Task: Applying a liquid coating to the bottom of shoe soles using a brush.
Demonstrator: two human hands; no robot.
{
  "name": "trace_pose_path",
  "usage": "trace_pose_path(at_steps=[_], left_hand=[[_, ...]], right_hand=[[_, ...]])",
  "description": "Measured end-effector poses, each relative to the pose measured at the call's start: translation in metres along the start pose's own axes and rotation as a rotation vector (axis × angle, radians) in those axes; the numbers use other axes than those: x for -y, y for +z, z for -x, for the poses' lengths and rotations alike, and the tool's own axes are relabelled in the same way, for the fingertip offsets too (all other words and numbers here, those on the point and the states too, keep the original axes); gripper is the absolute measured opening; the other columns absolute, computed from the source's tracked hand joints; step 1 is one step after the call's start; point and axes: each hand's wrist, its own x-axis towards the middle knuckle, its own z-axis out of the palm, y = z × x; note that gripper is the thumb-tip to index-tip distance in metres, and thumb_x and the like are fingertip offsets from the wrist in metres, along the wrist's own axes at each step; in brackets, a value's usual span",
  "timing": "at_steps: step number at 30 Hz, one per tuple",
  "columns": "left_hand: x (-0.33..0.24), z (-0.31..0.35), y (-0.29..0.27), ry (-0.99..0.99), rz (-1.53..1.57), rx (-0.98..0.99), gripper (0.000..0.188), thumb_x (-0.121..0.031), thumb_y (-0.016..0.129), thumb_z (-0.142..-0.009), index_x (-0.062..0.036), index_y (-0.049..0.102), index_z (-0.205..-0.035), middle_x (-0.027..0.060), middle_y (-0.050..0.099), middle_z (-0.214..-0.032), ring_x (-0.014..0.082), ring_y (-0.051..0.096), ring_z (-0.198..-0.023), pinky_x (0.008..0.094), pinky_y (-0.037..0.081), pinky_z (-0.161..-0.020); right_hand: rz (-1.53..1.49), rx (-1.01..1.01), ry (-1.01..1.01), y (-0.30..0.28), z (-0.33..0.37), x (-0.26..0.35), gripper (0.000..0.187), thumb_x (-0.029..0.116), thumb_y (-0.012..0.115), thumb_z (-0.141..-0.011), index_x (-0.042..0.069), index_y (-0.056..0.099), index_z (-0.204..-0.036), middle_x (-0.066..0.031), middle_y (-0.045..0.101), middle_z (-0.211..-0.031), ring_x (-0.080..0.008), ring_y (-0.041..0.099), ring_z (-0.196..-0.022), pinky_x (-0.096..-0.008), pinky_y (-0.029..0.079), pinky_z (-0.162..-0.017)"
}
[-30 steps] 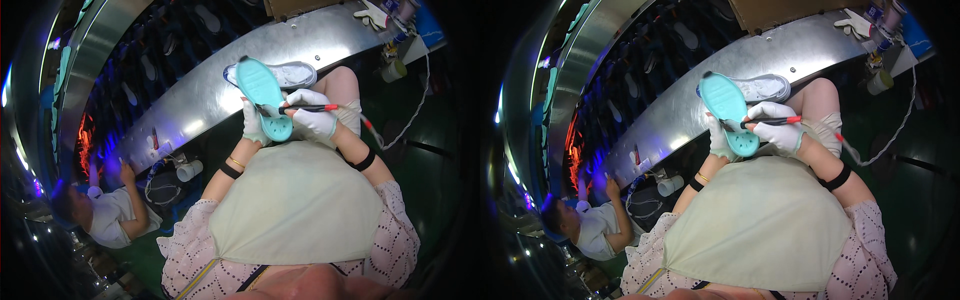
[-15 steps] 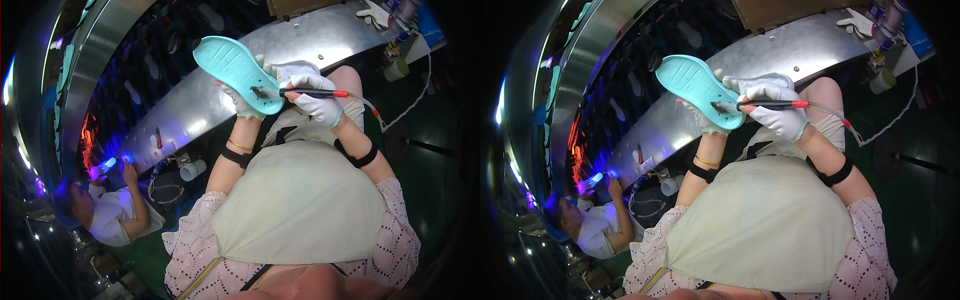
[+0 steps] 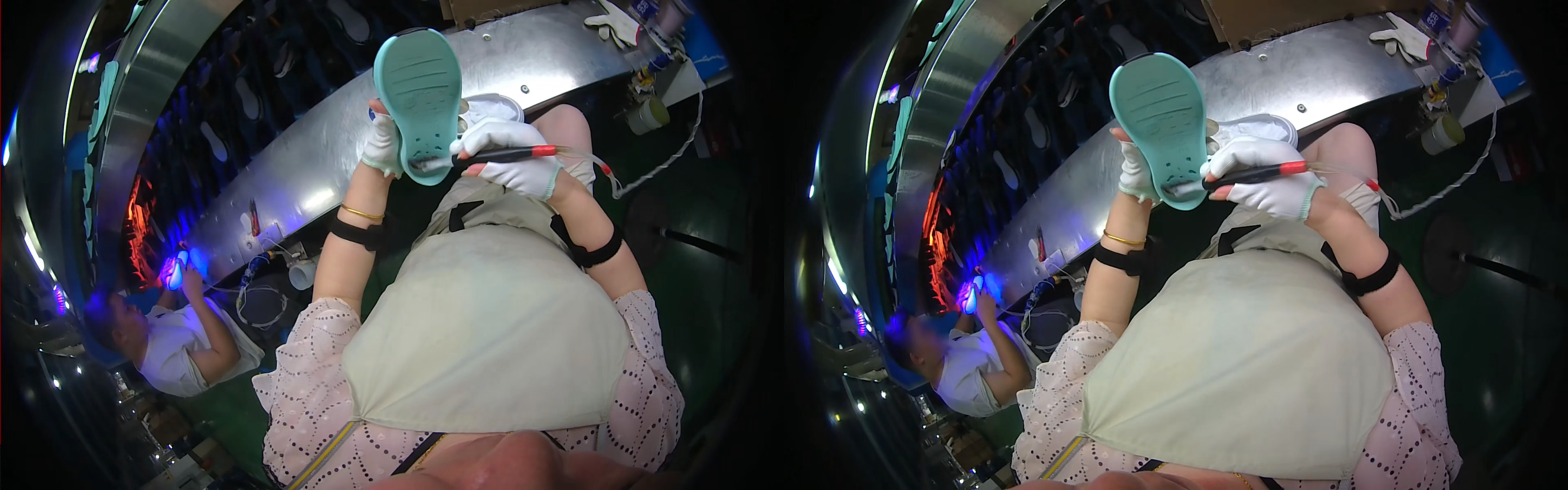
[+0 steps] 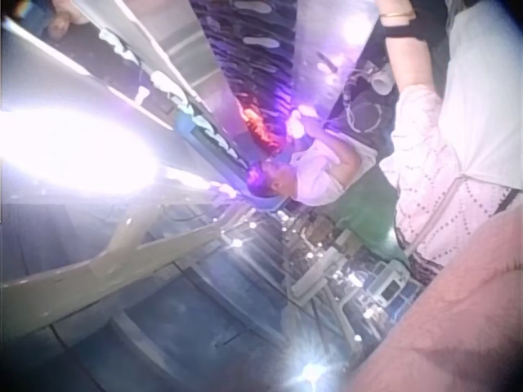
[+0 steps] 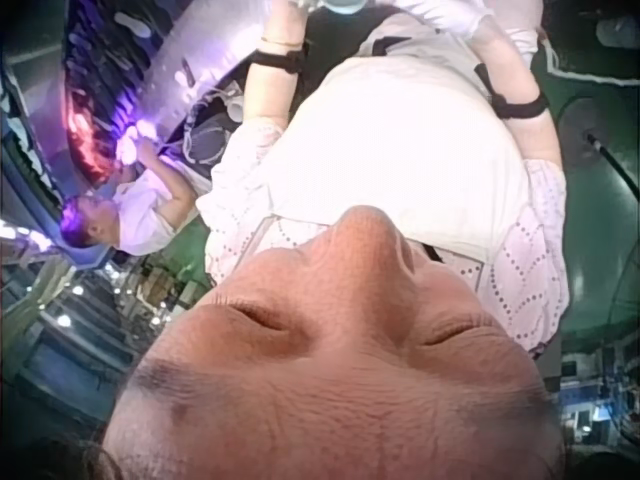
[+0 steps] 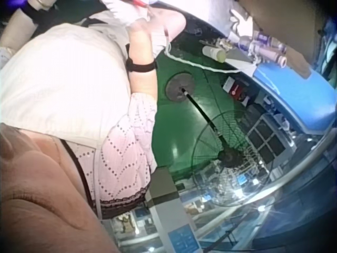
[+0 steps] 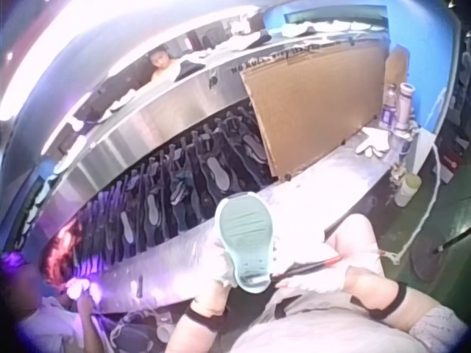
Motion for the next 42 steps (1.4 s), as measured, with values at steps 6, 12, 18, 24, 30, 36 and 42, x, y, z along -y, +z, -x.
trace_pose_path(at_steps=[6, 12, 18, 24, 30, 36, 42], left_hand=[[-0.004, -0.003, -0.009, -0.151, -0.18, 0.004, 0.103, -0.082, 0.047, -0.066, -0.0044, 0.044, -0.134, 0.021, 0.057, -0.119, 0.0266, 0.061, -0.105, 0.0398, 0.053, -0.087], [-0.008, -0.006, -0.004, -0.297, -0.169, -0.194, 0.078, -0.069, 0.042, -0.085, -0.0054, 0.048, -0.13, 0.013, 0.059, -0.118, 0.0219, 0.06, -0.106, 0.0341, 0.051, -0.089], [-0.006, -0.009, 0.002, -0.376, -0.288, -0.321, 0.061, -0.057, 0.043, -0.092, -0.0051, 0.054, -0.122, 0.0109, 0.061, -0.108, 0.0187, 0.061, -0.094, 0.0316, 0.051, -0.081], [-0.007, -0.011, 0.004, -0.356, -0.383, -0.368, 0.06, -0.058, 0.048, -0.089, -0.0033, 0.058, -0.111, 0.0087, 0.062, -0.094, 0.0157, 0.061, -0.082, 0.0291, 0.051, -0.07], [-0.009, -0.009, 0.007, -0.322, -0.45, -0.407, 0.064, -0.061, 0.048, -0.088, -0.0029, 0.058, -0.111, 0.0093, 0.063, -0.093, 0.0154, 0.062, -0.08, 0.0286, 0.051, -0.069], [-0.013, -0.005, -0.017, -0.168, -0.17, -0.211, 0.077, -0.067, 0.048, -0.084, -0.0016, 0.05, -0.125, 0.016, 0.063, -0.106, 0.0225, 0.065, -0.091, 0.0335, 0.055, -0.079], [-0.008, -0.001, -0.018, 0.209, -0.164, -0.197, 0.081, -0.065, 0.057, -0.078, -0.0028, 0.047, -0.129, 0.0159, 0.059, -0.117, 0.0256, 0.061, -0.102, 0.0372, 0.052, -0.088]], right_hand=[[-0.118, 0.236, 0.158, -0.014, -0.002, -0.003, 0.017, 0.0, 0.075, -0.073, 0.004, 0.066, -0.087, -0.0072, 0.066, -0.095, -0.0172, 0.062, -0.091, -0.0298, 0.049, -0.083], [0.175, 0.09, -0.035, -0.009, -0.005, -0.005, 0.016, -0.003, 0.072, -0.074, 0.003, 0.06, -0.082, -0.007, 0.064, -0.094, -0.016, 0.06, -0.087, -0.0292, 0.048, -0.08], [-0.013, 0.086, 0.103, -0.011, -0.003, -0.006, 0.013, -0.007, 0.066, -0.074, 0.004, 0.06, -0.077, -0.0047, 0.063, -0.087, -0.0153, 0.06, -0.084, -0.029, 0.048, -0.077], [0.108, 0.061, 0.095, -0.018, 0.0, -0.005, 0.014, -0.007, 0.065, -0.072, 0.004, 0.059, -0.077, -0.0052, 0.063, -0.086, -0.0156, 0.06, -0.084, -0.0287, 0.048, -0.077], [0.037, -0.055, 0.111, -0.022, -0.004, -0.006, 0.012, -0.004, 0.066, -0.075, 0.003, 0.061, -0.083, -0.0063, 0.064, -0.09, -0.015, 0.059, -0.085, -0.0287, 0.048, -0.078], [-0.212, -0.26, 0.533, -0.02, -0.002, 0.005, 0.012, 0.013, 0.069, -0.082, 0.004, 0.066, -0.088, -0.004, 0.064, -0.077, -0.0086, 0.06, -0.067, -0.0217, 0.048, -0.06], [-0.341, -0.316, 0.703, -0.003, -0.009, 0.005, 0.026, 0.022, 0.064, -0.085, 0.002, 0.064, -0.102, -0.0062, 0.066, -0.085, -0.0107, 0.061, -0.059, -0.0188, 0.043, -0.047]])
